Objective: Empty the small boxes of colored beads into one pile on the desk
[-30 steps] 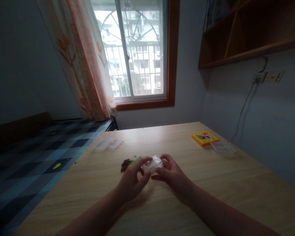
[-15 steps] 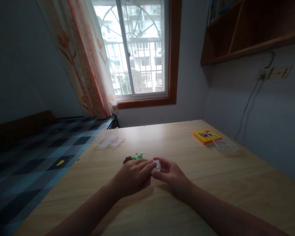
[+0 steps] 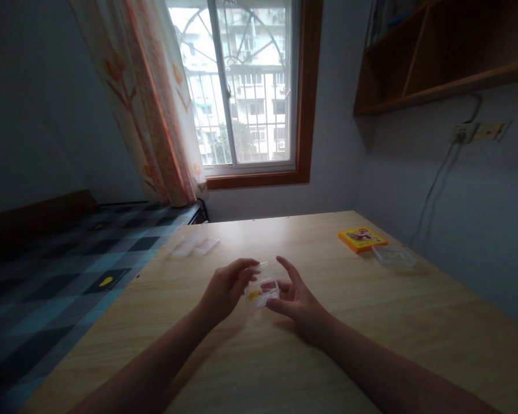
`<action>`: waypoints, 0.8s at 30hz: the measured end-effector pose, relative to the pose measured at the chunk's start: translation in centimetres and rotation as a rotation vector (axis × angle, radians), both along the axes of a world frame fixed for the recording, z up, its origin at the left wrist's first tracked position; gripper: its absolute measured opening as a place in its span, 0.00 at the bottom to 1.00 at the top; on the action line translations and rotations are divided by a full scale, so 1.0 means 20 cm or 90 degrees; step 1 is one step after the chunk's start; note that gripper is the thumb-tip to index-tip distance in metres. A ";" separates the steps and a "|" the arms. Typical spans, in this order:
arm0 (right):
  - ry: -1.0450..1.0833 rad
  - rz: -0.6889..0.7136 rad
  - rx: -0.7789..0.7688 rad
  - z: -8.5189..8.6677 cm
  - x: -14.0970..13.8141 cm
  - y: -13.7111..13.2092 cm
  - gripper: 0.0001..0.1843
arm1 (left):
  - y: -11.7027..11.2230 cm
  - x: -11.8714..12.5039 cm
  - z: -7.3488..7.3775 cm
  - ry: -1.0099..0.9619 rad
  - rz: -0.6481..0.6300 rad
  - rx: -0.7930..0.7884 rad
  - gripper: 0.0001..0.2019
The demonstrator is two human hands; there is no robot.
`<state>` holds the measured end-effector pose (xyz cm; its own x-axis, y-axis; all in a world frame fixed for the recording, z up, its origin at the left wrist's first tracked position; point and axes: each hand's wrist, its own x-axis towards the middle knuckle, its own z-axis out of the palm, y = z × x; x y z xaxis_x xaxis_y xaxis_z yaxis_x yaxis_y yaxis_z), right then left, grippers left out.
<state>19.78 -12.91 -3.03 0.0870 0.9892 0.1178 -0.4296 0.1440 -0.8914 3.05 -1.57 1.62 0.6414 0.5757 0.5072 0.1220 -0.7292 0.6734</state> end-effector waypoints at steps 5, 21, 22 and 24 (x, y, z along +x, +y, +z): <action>-0.085 0.071 0.085 -0.04 0.00 -0.01 0.46 | 0.08 0.03 -0.06 -0.099 0.027 -0.205 0.11; -0.490 -0.236 0.146 -0.11 0.10 0.33 0.36 | 0.41 -0.28 -0.23 0.204 0.138 0.148 0.33; -0.547 -0.250 0.182 -0.10 0.10 0.37 0.36 | 0.41 -0.28 -0.24 0.232 0.132 0.152 0.37; -0.642 -0.250 0.267 -0.09 0.08 0.43 0.37 | 0.40 -0.28 -0.24 0.281 0.125 0.164 0.42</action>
<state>21.43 -4.33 -4.86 0.0597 0.7816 0.6209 0.5886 0.4748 -0.6543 -2.48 6.38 -3.10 0.7188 0.5981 0.3543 0.5028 -0.7993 0.3292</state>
